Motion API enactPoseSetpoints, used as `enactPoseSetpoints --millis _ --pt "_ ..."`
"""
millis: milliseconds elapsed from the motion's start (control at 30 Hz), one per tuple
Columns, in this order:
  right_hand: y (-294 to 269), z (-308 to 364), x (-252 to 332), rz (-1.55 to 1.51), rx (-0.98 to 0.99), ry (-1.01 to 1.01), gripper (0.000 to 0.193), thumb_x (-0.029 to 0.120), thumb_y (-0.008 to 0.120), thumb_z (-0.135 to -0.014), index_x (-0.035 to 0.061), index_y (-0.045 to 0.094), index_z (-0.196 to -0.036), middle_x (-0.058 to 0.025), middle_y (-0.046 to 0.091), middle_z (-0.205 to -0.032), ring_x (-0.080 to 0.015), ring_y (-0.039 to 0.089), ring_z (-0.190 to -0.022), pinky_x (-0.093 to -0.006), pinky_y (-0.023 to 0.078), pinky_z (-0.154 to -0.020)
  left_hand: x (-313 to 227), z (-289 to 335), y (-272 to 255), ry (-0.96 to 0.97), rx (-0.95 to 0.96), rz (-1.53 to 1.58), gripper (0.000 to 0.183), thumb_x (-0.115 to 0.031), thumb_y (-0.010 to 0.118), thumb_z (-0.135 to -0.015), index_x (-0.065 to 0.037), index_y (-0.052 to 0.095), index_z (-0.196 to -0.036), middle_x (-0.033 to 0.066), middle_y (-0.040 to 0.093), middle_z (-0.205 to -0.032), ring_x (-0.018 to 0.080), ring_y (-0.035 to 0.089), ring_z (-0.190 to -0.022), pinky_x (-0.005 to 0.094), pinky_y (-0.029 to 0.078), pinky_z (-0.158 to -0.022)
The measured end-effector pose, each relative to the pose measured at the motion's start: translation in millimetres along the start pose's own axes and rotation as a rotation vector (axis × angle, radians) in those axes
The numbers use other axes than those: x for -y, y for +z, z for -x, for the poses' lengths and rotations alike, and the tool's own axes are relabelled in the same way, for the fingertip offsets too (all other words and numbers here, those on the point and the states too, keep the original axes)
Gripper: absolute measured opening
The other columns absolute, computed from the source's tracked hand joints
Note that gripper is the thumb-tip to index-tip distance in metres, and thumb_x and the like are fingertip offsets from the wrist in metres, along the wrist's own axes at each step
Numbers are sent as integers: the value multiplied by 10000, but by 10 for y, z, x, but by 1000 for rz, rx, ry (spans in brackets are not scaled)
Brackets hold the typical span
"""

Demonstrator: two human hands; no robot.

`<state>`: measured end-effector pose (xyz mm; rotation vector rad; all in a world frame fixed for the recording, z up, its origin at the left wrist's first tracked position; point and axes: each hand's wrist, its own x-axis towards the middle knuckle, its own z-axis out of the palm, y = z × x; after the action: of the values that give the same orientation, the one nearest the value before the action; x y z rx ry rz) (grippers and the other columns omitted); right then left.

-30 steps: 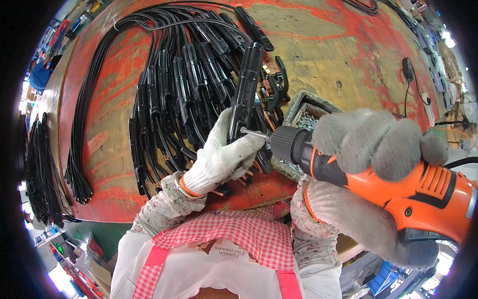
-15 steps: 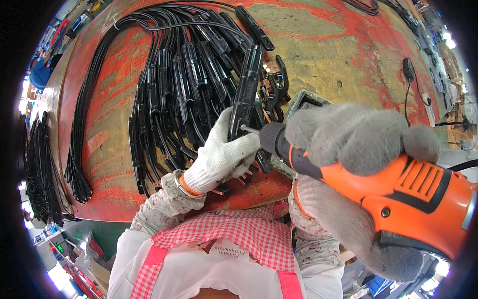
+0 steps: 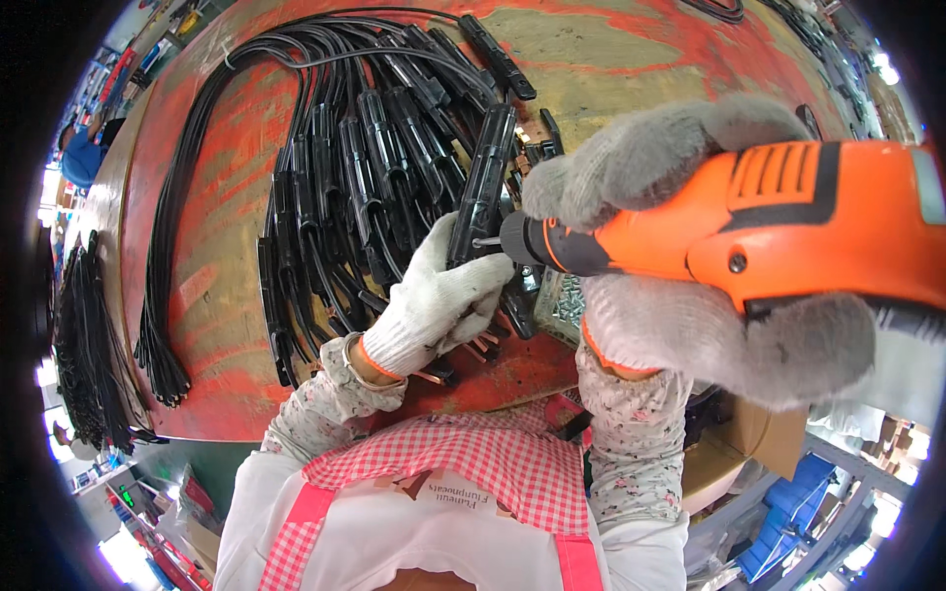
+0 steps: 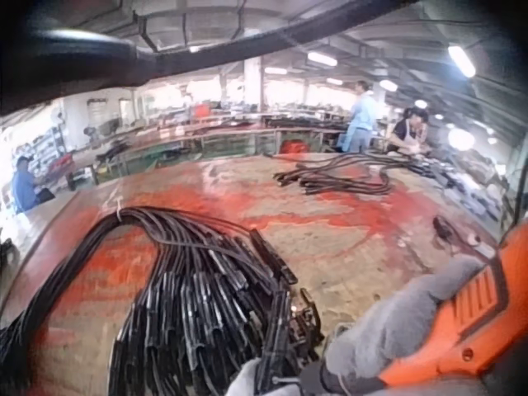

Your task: The person organizes clamp cables on a workbench, picks up an electric screwdriver, and drives screws into the handles of each clamp.

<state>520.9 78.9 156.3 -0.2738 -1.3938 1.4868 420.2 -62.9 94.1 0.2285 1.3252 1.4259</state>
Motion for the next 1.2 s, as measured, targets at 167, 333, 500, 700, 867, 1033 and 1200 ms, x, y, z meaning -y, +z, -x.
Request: enactPoseSetpoints --millis 167,333,500,700,867,1033,1200 --pt "216 -59 -19 -11 -306 -47 773 718 482 -743 -3 480 -1021 -62 476 -743 -195 457 -579 -343 397 -485 -66 82 -45 18 -33 -51 479 -158 624 -849 19 358 -1206 35 475 -589 90 377 -344 235 260 -296" --pt "-118 -93 313 -388 -458 96 391 402 464 -920 15 503 -966 -19 503 -719 -148 502 -621 -296 467 -582 -242 710 -391 114 -102 -40 633 -156 709 -805 -30 359 -1317 24 540 -699 85 472 -457 230 366 -404" --pt "-480 90 67 -1083 -188 529 303 261 618 -918 30 490 -1067 25 392 -766 -86 425 -639 -239 426 -577 77 1249 -1865 270 -1039 -536 409 -250 692 -823 -39 555 -1146 4 589 -749 83 528 -605 267 442 -539" --pt "27 231 -54 -449 -275 599 332 188 565 -947 -40 469 -1169 -8 426 -790 -75 418 -621 -231 393 -534 677 2020 -2682 -411 -1510 -1271 465 -436 673 -809 -115 596 -1137 144 612 -1068 320 630 -911 409 487 -812" --pt "74 155 66 -110 -291 258 280 205 545 -953 -18 494 -1113 -13 440 -813 -81 394 -665 -250 368 -562 596 1781 -2348 108 -1474 -1595 450 -398 660 -812 -87 612 -1135 156 586 -1134 339 612 -957 415 479 -849" --pt "386 320 144 117 -473 164 357 200 529 -934 -15 436 -1205 -17 391 -773 -104 337 -602 -269 331 -547 370 1204 -1617 68 -916 -1330 562 -358 647 -817 -35 524 -1260 183 657 -1007 315 647 -886 375 493 -826" --pt "299 416 207 -7 -154 160 494 176 539 -884 -16 352 -1299 -31 397 -699 -104 396 -569 -276 366 -517 253 1428 -1611 205 -592 -22 505 -364 558 -922 -16 478 -1280 20 571 -839 112 570 -664 253 502 -538"
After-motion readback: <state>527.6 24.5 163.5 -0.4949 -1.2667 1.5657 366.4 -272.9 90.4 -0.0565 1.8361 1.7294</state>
